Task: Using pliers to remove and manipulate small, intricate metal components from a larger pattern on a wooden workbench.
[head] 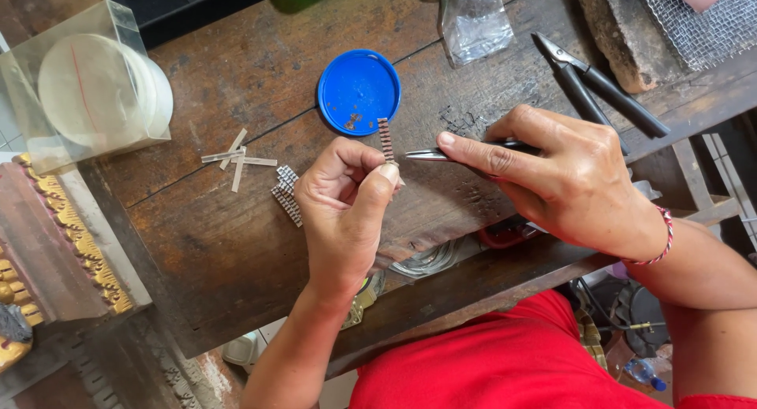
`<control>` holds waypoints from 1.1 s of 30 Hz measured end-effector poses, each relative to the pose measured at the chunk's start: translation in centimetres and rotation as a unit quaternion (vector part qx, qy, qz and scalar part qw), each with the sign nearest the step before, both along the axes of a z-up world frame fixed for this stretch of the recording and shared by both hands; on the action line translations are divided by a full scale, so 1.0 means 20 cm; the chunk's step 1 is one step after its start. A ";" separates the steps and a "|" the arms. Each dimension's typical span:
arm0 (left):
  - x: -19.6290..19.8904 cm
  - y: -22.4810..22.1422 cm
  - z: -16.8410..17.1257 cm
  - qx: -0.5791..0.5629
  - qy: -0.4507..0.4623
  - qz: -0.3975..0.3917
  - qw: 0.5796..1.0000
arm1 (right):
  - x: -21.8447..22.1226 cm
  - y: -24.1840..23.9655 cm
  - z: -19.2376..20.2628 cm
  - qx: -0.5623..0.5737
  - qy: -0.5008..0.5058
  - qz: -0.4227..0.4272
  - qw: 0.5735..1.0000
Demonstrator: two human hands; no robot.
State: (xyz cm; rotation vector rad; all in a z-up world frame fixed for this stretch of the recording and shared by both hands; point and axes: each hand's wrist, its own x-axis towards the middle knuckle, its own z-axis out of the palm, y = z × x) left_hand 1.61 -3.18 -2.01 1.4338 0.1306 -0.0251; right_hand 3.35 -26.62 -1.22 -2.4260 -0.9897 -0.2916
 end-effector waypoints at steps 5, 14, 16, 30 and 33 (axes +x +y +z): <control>0.00 0.01 0.02 -0.009 -0.002 -0.011 1.000 | 0.00 0.00 -0.01 -0.003 0.003 -0.001 1.000; -0.03 0.20 0.06 0.132 -0.138 0.113 0.975 | 0.03 -0.03 0.02 0.009 0.014 0.007 1.000; -0.04 0.26 0.06 0.175 -0.170 0.154 0.957 | 0.04 -0.04 0.01 0.013 0.008 0.003 1.000; -0.07 0.33 0.03 0.214 -0.206 0.191 0.936 | 0.07 0.01 0.08 -0.245 -0.125 0.032 0.961; -0.07 0.33 0.04 0.225 -0.201 0.179 0.936 | 0.07 -0.01 0.11 -0.297 -0.130 0.027 0.945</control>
